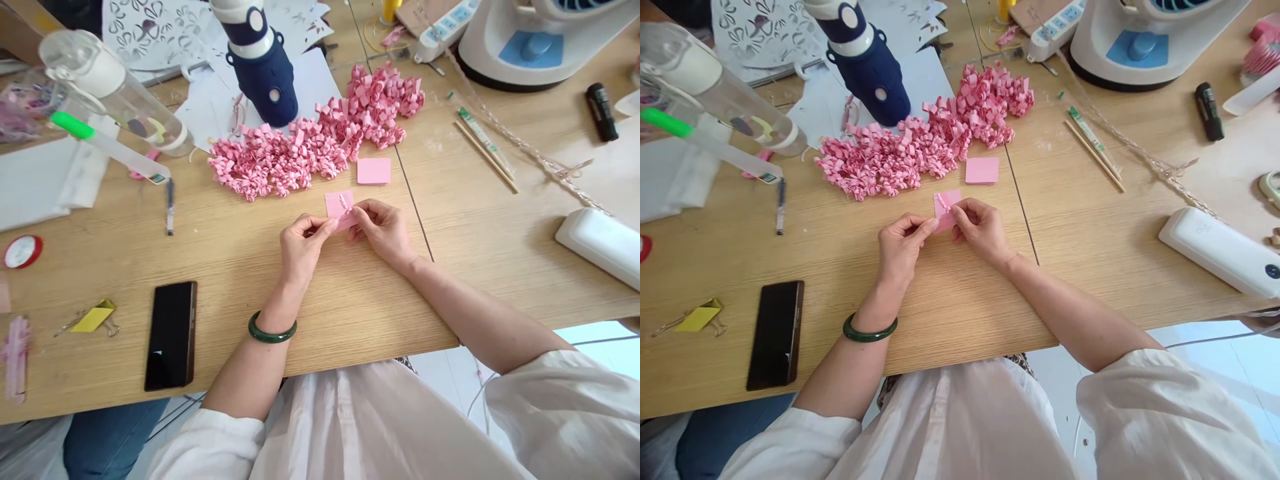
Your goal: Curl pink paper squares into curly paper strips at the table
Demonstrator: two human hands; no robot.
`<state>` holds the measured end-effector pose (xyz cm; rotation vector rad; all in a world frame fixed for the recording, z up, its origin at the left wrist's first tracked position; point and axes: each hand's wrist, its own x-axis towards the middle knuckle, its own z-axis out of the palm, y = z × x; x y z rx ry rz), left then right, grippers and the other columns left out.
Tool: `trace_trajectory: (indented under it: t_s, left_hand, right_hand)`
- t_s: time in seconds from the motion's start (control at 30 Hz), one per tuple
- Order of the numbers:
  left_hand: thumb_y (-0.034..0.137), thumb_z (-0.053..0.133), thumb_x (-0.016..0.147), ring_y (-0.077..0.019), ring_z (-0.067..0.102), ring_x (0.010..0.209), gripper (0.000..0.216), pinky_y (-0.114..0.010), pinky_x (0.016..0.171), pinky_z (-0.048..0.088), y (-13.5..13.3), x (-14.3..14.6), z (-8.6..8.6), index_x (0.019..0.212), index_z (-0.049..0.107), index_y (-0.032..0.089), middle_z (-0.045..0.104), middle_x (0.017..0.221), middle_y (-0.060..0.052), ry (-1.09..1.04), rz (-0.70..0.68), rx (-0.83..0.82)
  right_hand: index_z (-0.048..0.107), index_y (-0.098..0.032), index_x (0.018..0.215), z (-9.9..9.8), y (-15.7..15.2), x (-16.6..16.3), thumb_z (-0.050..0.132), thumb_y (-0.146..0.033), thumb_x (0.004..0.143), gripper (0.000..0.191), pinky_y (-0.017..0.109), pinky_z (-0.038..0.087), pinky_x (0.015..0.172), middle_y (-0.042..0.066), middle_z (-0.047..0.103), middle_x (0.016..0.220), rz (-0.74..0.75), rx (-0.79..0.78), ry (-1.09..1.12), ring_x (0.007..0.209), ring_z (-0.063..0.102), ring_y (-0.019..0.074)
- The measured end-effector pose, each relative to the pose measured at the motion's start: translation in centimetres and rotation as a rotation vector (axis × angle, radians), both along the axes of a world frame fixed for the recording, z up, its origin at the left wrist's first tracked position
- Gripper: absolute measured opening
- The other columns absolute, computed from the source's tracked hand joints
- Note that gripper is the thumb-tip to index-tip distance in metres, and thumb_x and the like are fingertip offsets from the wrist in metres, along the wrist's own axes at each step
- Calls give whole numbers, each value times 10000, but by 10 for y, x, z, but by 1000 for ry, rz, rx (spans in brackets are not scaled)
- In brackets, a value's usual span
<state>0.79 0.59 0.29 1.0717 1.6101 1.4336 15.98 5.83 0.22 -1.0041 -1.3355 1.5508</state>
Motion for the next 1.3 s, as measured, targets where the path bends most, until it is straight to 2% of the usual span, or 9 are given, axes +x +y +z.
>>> trace_trajectory:
  t_s: [0.43, 0.83, 1.3]
  left_hand:
    - [294, 857, 683, -84, 467, 610, 195, -242, 625, 373, 4, -3, 0, 622, 710, 181, 598, 612, 42, -45, -32, 58]
    - [281, 867, 633, -94, 528, 638, 196, -249, 663, 413, 5, -2, 2, 621, 704, 173, 655, 641, 28, -62, -16, 29]
    - [293, 849, 643, -92, 484, 627, 221, -250, 644, 391, 3, 1, 3, 611, 663, 180, 614, 618, 37, -100, -13, 11]
  right_hand:
    - [649, -154, 798, -6, 2, 0, 745, -634, 785, 490, 222, 540, 497, -5, 663, 596, 23, 69, 49, 476, 625, 98]
    - [642, -155, 782, -6, 2, -1, 733, -597, 822, 453, 223, 512, 503, -3, 655, 593, 32, 113, 37, 481, 611, 94]
    - [673, -155, 818, -1, -1, -2, 775, -631, 753, 492, 209, 555, 539, -18, 648, 612, 79, 39, 61, 527, 629, 89]
